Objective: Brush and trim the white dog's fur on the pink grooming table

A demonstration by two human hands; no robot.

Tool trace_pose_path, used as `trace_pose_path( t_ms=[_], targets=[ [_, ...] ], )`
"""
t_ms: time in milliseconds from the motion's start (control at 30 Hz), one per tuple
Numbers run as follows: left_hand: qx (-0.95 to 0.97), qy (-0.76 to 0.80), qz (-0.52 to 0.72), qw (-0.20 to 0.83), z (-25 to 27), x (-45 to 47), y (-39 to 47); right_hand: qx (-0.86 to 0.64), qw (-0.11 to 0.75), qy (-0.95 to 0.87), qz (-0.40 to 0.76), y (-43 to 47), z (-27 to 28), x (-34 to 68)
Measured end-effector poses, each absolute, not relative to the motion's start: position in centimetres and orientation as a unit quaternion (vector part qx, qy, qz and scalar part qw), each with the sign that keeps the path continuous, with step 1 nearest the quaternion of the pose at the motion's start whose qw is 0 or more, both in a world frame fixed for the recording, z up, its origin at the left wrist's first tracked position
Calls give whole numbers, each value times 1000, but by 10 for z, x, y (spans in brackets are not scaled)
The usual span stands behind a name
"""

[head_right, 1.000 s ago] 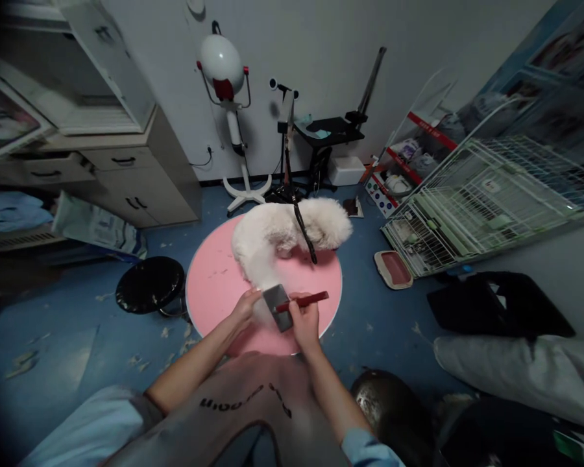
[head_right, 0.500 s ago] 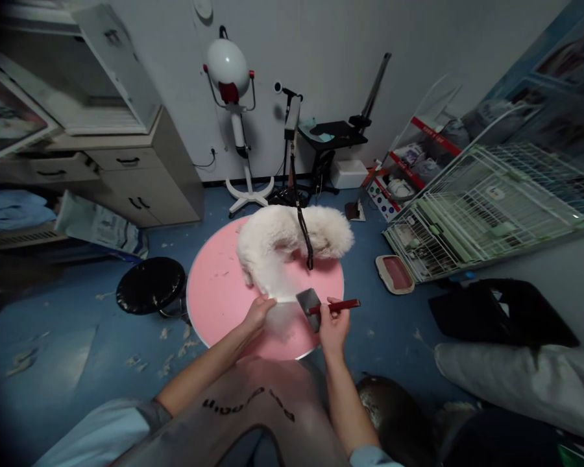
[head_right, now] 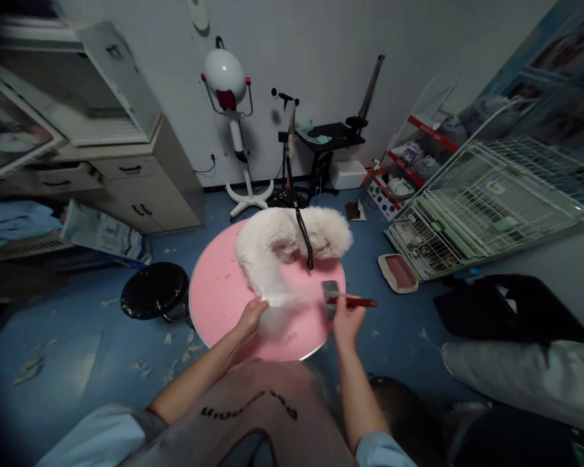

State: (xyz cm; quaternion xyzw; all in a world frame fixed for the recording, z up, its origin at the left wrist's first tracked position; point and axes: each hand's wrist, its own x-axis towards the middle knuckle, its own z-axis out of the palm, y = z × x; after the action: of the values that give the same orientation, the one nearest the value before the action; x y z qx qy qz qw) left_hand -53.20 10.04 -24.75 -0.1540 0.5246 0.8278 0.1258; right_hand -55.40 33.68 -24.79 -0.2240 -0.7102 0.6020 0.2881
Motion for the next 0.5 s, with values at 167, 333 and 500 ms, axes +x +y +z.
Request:
trace_pose_path(
  t_ms=[167,333,500],
  targets=[
    [-118,524,832,139,-248,-535,97,-167,251,-687,662,315,-241,-547],
    [-117,534,824,151,-252,-532,93,-242,171,-699,651,311,-260,-558],
    [-108,545,817,156,-258,-528,86,-192,209,-684,672,314,-256,-559]
  ],
)
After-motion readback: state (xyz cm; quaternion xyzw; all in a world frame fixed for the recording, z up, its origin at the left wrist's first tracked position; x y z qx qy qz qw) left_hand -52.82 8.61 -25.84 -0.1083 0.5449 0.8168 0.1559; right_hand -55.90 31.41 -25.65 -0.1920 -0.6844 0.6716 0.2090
